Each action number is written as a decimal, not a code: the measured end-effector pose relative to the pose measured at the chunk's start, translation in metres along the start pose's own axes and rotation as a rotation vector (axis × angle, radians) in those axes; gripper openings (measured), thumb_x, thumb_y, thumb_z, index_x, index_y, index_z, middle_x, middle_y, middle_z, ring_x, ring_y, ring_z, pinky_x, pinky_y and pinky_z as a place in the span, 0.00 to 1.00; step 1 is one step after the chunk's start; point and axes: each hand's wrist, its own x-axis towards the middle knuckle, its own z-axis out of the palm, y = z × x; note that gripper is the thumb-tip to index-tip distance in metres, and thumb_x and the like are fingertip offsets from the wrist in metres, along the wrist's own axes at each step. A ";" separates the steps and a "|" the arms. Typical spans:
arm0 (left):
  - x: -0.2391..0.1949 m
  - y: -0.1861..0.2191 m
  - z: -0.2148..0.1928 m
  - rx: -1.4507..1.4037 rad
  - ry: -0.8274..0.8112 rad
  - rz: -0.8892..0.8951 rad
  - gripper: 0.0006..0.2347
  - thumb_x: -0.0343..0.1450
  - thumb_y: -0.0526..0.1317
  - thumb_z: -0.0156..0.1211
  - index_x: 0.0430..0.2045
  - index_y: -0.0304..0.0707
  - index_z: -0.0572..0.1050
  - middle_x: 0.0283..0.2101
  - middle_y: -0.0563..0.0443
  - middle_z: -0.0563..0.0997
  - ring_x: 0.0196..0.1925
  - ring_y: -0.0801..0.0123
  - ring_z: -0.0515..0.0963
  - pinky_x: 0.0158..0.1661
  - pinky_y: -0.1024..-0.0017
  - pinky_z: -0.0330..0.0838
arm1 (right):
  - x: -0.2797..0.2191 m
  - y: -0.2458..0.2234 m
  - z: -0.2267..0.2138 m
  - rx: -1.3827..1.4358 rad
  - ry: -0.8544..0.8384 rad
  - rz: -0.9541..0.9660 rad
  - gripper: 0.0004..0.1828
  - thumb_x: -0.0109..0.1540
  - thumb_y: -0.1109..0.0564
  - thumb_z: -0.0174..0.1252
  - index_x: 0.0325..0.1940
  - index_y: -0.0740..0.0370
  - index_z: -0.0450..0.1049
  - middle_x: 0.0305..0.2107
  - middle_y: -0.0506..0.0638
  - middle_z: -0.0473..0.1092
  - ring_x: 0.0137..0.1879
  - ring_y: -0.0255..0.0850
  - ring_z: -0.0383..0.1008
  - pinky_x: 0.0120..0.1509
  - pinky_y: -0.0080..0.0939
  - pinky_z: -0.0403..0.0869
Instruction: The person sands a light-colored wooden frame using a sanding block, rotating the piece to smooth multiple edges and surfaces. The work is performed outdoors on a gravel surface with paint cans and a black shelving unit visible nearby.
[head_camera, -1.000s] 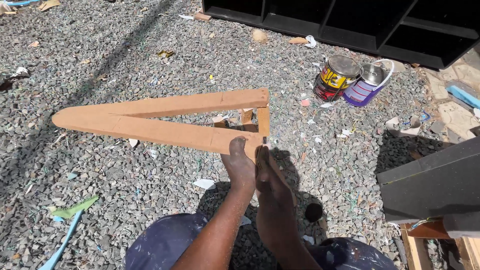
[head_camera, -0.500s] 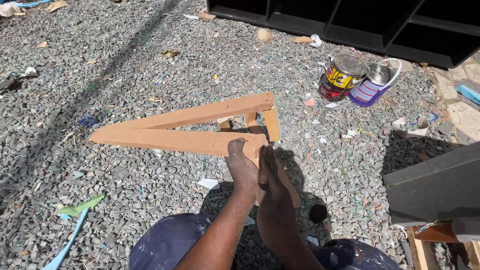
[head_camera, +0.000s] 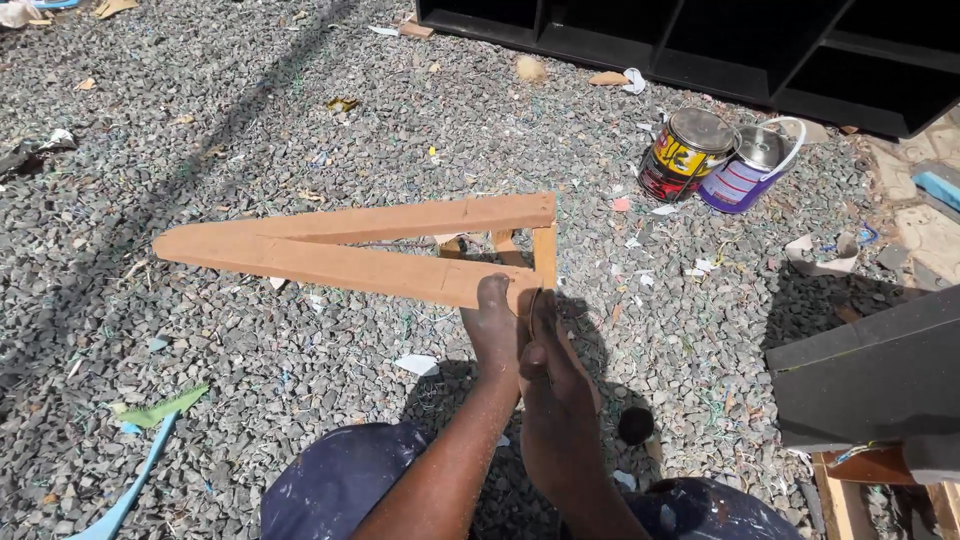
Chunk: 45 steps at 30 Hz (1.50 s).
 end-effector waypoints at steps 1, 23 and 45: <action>-0.012 0.004 0.001 0.004 0.011 -0.001 0.22 0.64 0.41 0.63 0.52 0.35 0.71 0.36 0.39 0.80 0.34 0.64 0.78 0.40 0.58 0.75 | 0.018 0.012 -0.008 0.002 -0.007 0.009 0.43 0.67 0.31 0.29 0.80 0.56 0.47 0.71 0.68 0.54 0.76 0.68 0.51 0.74 0.77 0.56; -0.089 0.103 0.056 0.800 -0.615 -0.355 0.40 0.70 0.74 0.26 0.52 0.38 0.76 0.46 0.33 0.79 0.49 0.51 0.78 0.50 0.61 0.69 | 0.056 -0.014 -0.087 0.025 0.088 0.082 0.45 0.44 0.61 0.77 0.67 0.59 0.73 0.41 0.64 0.78 0.46 0.46 0.78 0.56 0.48 0.76; -0.071 0.105 0.046 1.307 -0.925 -0.100 0.37 0.72 0.72 0.30 0.47 0.38 0.78 0.40 0.40 0.80 0.47 0.56 0.81 0.51 0.60 0.70 | 0.050 -0.012 -0.157 -0.190 0.332 -0.222 0.18 0.61 0.51 0.66 0.52 0.61 0.81 0.49 0.59 0.78 0.58 0.45 0.75 0.65 0.50 0.71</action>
